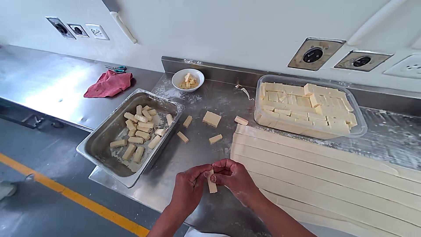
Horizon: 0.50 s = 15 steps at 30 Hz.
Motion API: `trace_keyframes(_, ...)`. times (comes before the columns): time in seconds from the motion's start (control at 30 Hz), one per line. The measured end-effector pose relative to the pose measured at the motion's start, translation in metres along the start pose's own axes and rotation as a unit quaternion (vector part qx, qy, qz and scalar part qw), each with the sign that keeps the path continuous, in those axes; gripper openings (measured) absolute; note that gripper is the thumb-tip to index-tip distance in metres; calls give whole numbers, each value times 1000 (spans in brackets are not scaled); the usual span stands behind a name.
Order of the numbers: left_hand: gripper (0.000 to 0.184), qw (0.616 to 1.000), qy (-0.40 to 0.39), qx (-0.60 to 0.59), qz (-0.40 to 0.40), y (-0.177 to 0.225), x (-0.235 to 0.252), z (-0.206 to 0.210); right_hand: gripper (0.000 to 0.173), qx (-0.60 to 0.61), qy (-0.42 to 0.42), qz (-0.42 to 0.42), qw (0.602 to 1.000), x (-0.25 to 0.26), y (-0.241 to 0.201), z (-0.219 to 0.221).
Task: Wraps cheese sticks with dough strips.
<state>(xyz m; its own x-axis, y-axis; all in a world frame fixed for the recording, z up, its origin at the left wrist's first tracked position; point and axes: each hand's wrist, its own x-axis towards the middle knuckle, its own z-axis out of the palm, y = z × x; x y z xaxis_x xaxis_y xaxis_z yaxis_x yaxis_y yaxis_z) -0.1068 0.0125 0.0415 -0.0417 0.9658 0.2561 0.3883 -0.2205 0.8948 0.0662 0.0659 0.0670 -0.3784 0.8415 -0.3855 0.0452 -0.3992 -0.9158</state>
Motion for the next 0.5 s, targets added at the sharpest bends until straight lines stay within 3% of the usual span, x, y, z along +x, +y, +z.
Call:
trace_keyframes(0.07, 29, 998, -7, 38, 54, -2, -11, -1, 28, 20, 9, 1, 1000, 0, 2, 5)
trace_keyframes(0.17, 56, 998, -5, 42, 45, -3, -30, 6, 22, 25, 32, 2, 999, -1, 5, 14)
trace_keyframes(0.27, 46, 998, 57, -1, -10, -5, -37, 16, 21, -47, 41, -22, 998, 1, 5, 14)
trace_keyframes(0.33, 40, 994, 67, -51, -64, -4, -35, 12, 30, -162, 33, -73, 983, 7, 11, 6)
trace_keyframes(0.4, 38, 987, 67, -105, -101, -4, -32, 4, 44, -249, -50, -62, 965, 17, 13, -6)
trace_keyframes(0.5, 35, 978, 70, -108, -164, -9, -26, -10, 27, -276, -165, 11, 947, 25, 18, -11)
